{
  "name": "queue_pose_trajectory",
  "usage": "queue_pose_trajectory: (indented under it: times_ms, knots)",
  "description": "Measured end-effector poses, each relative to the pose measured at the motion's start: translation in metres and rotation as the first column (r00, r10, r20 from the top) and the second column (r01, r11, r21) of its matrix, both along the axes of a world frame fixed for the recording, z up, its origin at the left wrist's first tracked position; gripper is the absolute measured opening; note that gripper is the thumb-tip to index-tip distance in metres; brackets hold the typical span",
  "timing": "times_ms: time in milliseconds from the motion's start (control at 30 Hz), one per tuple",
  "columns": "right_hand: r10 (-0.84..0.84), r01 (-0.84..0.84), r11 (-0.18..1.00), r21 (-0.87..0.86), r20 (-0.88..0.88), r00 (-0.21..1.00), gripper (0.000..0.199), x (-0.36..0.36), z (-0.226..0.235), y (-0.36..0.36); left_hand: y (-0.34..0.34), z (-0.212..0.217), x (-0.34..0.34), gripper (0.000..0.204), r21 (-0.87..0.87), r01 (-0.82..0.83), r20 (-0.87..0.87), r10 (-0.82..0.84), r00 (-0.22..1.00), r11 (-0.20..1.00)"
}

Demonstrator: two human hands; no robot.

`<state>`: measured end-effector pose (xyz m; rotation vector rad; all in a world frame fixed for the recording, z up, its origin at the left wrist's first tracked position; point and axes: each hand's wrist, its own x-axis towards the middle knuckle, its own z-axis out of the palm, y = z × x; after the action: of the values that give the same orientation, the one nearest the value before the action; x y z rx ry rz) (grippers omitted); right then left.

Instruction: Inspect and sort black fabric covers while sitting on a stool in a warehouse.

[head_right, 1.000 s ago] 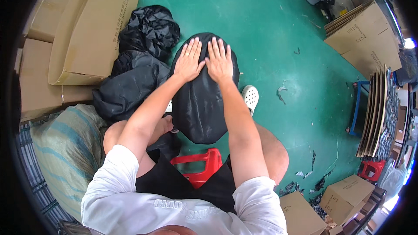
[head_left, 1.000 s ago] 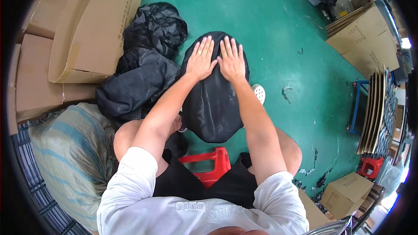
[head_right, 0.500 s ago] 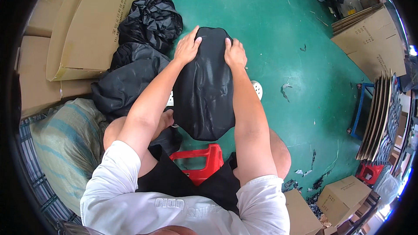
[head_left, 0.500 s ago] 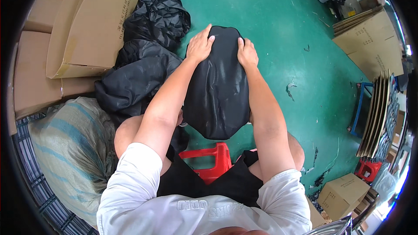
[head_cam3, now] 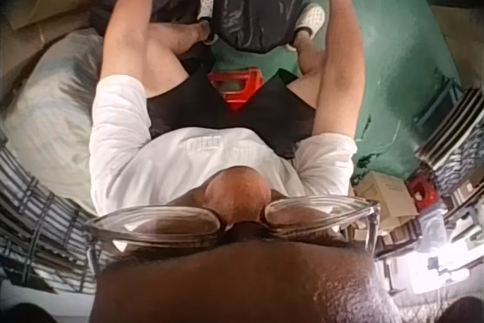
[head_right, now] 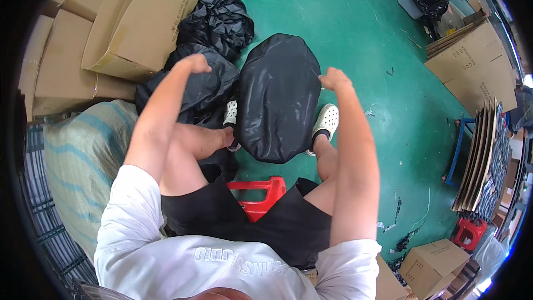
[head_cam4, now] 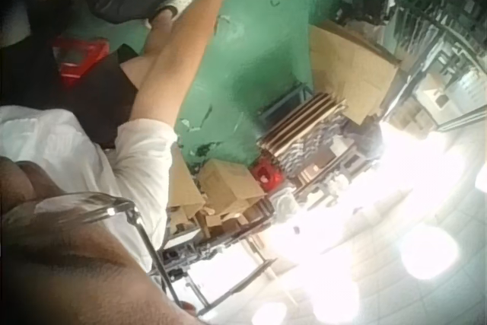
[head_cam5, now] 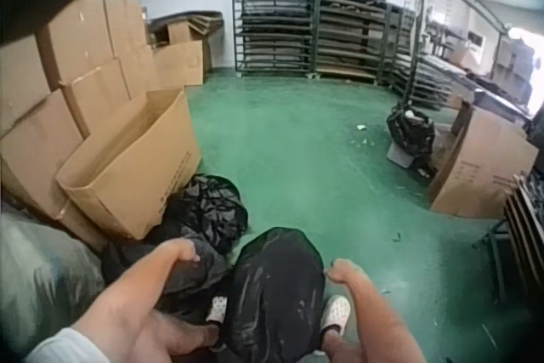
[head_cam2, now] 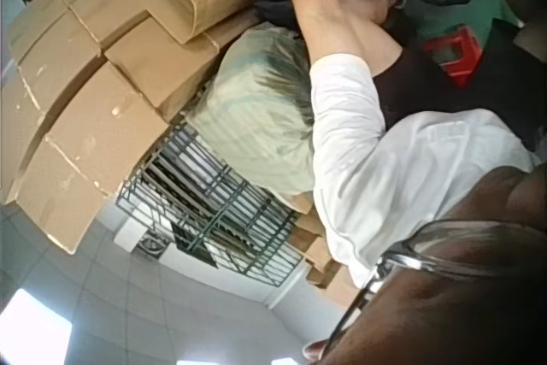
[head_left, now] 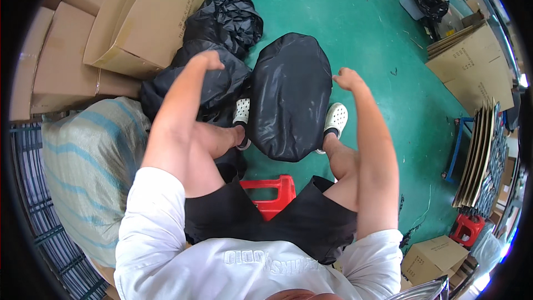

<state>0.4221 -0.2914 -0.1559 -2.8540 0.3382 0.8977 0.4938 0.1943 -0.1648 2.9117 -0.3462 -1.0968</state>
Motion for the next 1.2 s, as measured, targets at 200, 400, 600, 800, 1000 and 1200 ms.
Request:
queue_pose_trajectory:
  times_ms: [200, 400, 600, 800, 1000, 1200]
  knots:
    - [0.199, -0.21, 0.977, 0.042, 0.182, 0.963, 0.053, -0.033, 0.091, 0.059, 0.101, 0.039, -0.081, 0.051, -0.05, -0.312, 0.201, 0.315, 0.927, 0.949]
    - [0.465, -0.435, 0.81, 0.393, 0.019, 0.885, 0.053, -0.048, 0.102, 0.101, 0.113, -0.025, -0.228, 0.058, 0.178, -0.12, 0.598, -0.01, 0.801, 0.977]
    - [0.431, -0.463, 0.779, 0.423, 0.174, 0.885, 0.05, -0.045, 0.097, 0.108, 0.084, 0.033, -0.183, 0.027, -0.334, -0.427, 0.724, 0.519, 0.455, 0.84]
    - [0.092, -0.225, 0.594, 0.772, 0.213, 0.973, 0.048, -0.059, 0.11, 0.133, -0.015, 0.169, -0.093, 0.036, -0.945, 0.058, 0.306, 0.809, 0.502, 0.321]
    - [-0.471, -0.023, -0.116, 0.993, -0.035, 0.882, 0.045, -0.058, 0.12, 0.143, -0.16, 0.237, -0.081, 0.039, -0.788, -0.327, -0.578, 0.442, 0.686, -0.522]
    - [-0.534, 0.051, -0.618, 0.784, -0.467, 0.705, 0.053, -0.086, 0.158, 0.13, -0.191, 0.207, -0.089, 0.045, -0.534, -0.499, -0.803, 0.225, 0.551, -0.683]
